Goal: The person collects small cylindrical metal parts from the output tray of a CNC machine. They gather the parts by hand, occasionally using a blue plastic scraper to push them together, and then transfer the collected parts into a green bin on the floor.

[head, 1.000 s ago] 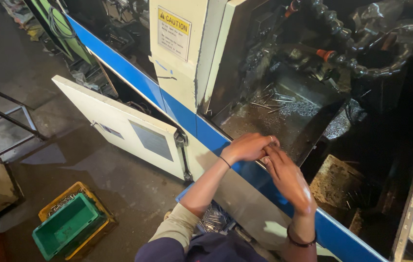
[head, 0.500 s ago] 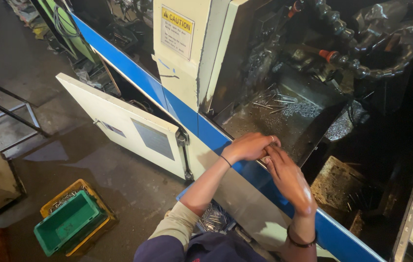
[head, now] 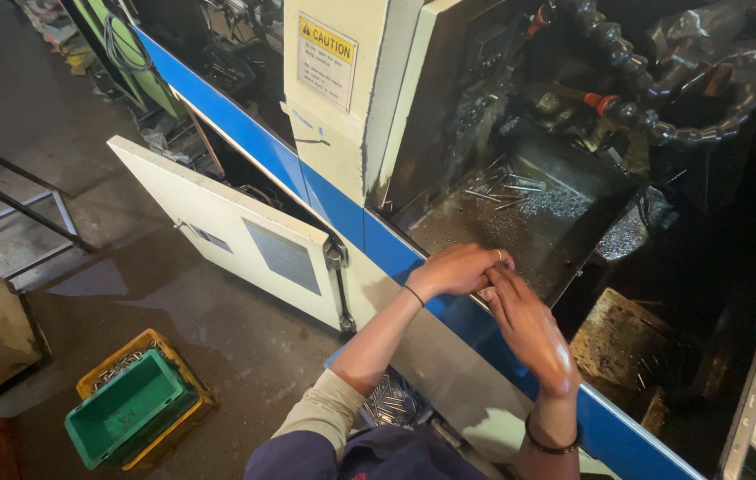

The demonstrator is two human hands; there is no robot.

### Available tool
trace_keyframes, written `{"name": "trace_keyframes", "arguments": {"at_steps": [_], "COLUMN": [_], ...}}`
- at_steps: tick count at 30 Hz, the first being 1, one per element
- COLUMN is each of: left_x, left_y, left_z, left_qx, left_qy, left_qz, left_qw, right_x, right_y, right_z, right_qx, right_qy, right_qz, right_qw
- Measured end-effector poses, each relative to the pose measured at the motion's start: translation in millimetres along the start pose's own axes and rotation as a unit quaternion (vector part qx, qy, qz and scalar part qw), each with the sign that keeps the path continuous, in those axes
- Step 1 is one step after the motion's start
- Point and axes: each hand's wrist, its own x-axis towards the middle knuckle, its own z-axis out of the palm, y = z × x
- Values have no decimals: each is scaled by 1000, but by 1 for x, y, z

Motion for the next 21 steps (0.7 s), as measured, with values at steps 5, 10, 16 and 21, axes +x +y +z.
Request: {"name": "trace_keyframes", "arguments": {"at_steps": [5, 10, 16, 21], "left_x": [0, 0, -1, -1], "left_y": [1, 0, 2, 3], "left_z": [-2, -2, -3, -2], "left_qx": [-6, -4, -2, -5], "left_qy": [2, -1, 1, 3], "left_qz": [6, -2, -5, -3], "left_qw": [1000, 1000, 1000, 1000], "right_x": [1, 2, 1, 0], "right_y": [-1, -1, -2, -1], "right_z": [-1, -1, -1, -1], "right_qx": [-6, -9, -7, -13], "right_qy": [5, 1, 1, 1], "right_qz": [-6, -11, -9, -6], "right_qw": [1000, 1000, 1000, 1000]}}
